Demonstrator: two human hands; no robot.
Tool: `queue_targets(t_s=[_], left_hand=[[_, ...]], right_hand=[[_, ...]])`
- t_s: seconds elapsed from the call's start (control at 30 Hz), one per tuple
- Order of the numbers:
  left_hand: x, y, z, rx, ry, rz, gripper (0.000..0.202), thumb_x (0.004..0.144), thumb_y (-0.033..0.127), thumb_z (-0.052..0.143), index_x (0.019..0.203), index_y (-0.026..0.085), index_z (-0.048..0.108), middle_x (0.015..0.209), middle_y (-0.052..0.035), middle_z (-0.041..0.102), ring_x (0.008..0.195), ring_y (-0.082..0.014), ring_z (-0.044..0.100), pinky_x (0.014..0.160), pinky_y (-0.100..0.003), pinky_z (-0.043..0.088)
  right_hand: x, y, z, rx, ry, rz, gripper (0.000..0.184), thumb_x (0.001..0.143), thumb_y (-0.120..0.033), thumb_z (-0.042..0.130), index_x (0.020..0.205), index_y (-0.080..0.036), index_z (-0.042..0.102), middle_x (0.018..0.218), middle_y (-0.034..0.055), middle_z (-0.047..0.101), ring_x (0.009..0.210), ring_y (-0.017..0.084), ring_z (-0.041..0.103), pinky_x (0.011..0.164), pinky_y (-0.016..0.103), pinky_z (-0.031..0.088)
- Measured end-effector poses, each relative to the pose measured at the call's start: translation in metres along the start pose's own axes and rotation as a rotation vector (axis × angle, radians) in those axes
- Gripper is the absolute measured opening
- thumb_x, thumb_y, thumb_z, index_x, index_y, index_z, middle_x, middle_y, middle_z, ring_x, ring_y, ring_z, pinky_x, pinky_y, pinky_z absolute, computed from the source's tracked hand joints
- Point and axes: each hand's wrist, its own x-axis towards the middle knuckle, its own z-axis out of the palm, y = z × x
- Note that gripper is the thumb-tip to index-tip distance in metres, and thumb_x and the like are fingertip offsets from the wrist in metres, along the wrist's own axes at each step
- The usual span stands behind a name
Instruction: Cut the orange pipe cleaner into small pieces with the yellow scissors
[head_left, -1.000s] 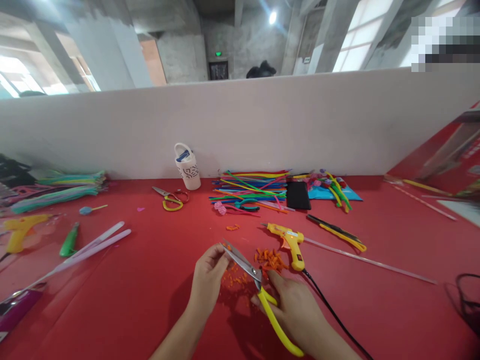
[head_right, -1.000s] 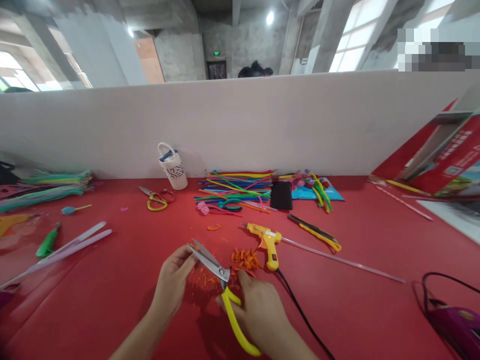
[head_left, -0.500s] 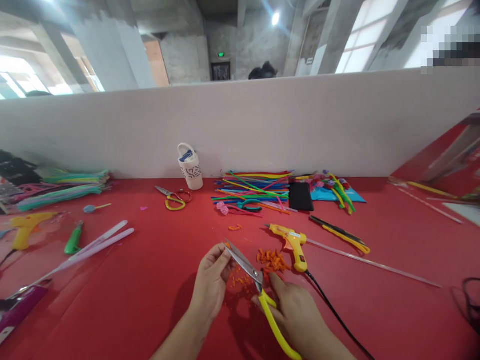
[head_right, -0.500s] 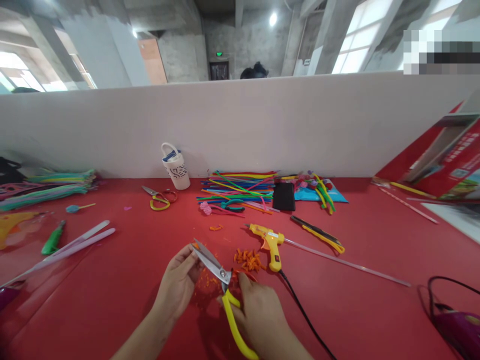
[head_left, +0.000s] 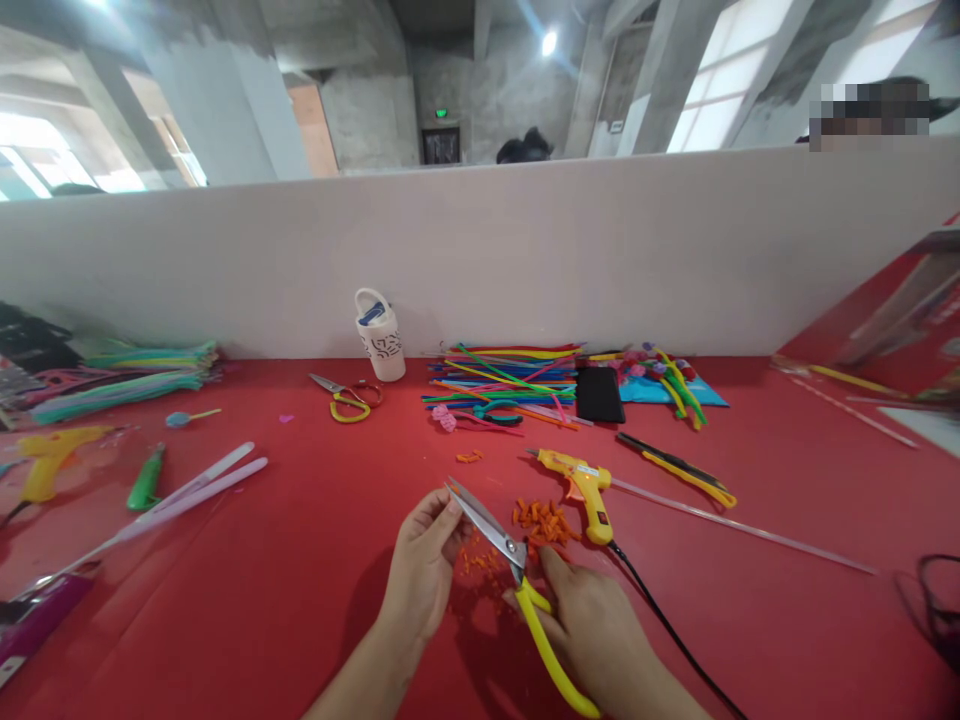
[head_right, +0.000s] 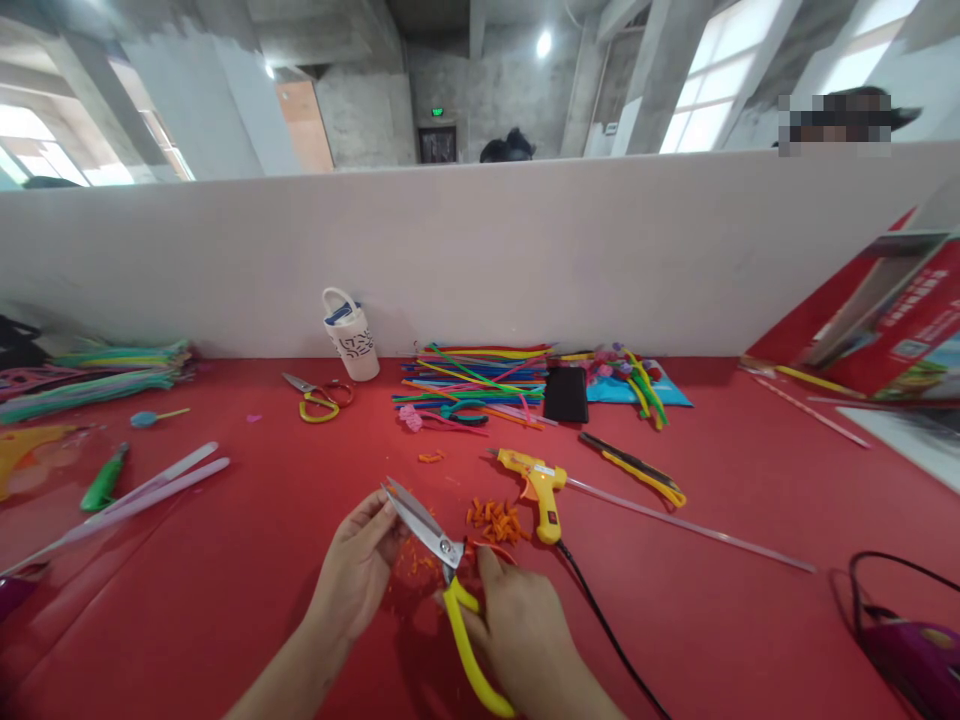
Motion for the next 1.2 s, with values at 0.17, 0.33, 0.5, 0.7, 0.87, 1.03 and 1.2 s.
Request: queue_targets(t_s=[0.17,0.33,0.5,0.7,0.87,1.03,1.2], left_hand=[[-0.001,0.001,0.001,0.029,0.018,-0.003,0.003,0.069,0.02,0.058,0.068,0.016,0.059,0.062,0.0028,0.056,0.056,-0.0074,0.049,0.06,-0.019,0.039],[0.0,0.002,0.002,0.036,0.019,-0.007,0.004,0.069,0.019,0.059,0.068,0.016,0.058,0.062,0.0026,0.055,0.056,-0.0077,0.049,0.06,-0.02,0.039],[0.0,0.003,0.001,0.022,0.004,-0.008,0.004,0.07,0.018,0.058,0.067,0.015,0.057,0.062,0.0027,0.054,0.056,-0.0067,0.047,0.06,-0.019,0.039],[-0.001,0.005,0.001,0.053,-0.018,-0.011,0.007,0.072,0.019,0.056,0.066,0.015,0.055,0.063,0.0019,0.051,0.057,-0.0072,0.046,0.059,-0.019,0.038],[0.001,0.006,0.001,0.061,-0.04,-0.022,0.01,0.072,0.019,0.056,0.064,0.015,0.053,0.061,0.0033,0.051,0.055,-0.0052,0.044,0.056,-0.016,0.036],[-0.002,0.003,0.001,0.098,-0.103,-0.168,0.007,0.066,0.018,0.062,0.066,0.013,0.056,0.059,0.001,0.055,0.051,-0.0064,0.047,0.052,-0.017,0.036],[-0.012,-0.005,0.007,0.214,-0.261,-0.384,0.011,0.063,0.021,0.064,0.062,0.011,0.06,0.055,-0.0023,0.057,0.047,-0.0081,0.048,0.049,-0.019,0.035]], right_hand=[[-0.001,0.0,-0.001,-0.016,-0.008,0.001,0.029,0.081,-0.044,0.035,0.068,-0.02,0.044,0.046,0.0006,0.055,0.04,0.017,0.054,0.039,0.024,0.019],[-0.001,0.001,0.0,-0.028,-0.012,-0.001,0.03,0.08,-0.046,0.035,0.068,-0.02,0.044,0.046,0.0012,0.055,0.04,0.017,0.054,0.04,0.024,0.018],[-0.002,0.002,0.0,-0.052,-0.008,-0.005,0.032,0.08,-0.047,0.035,0.067,-0.02,0.045,0.045,0.0013,0.055,0.039,0.017,0.053,0.04,0.024,0.017],[-0.001,0.003,-0.002,-0.07,0.022,-0.008,0.036,0.08,-0.049,0.033,0.065,-0.019,0.046,0.043,0.0018,0.055,0.037,0.016,0.051,0.04,0.025,0.016],[0.002,0.005,-0.003,0.065,-0.016,0.077,0.031,0.077,-0.047,0.04,0.062,-0.02,0.045,0.047,0.0018,0.055,0.038,0.014,0.047,0.041,0.025,0.017],[0.011,-0.001,-0.011,0.803,-0.042,0.344,0.029,0.067,-0.042,0.053,0.056,-0.02,0.038,0.046,-0.0055,0.039,0.042,0.008,0.035,0.041,0.021,0.022],[0.019,-0.006,-0.02,1.081,-0.112,0.394,0.031,0.071,-0.049,0.045,0.074,-0.018,0.048,0.041,-0.009,0.035,0.033,0.006,0.031,0.034,0.018,0.025]])
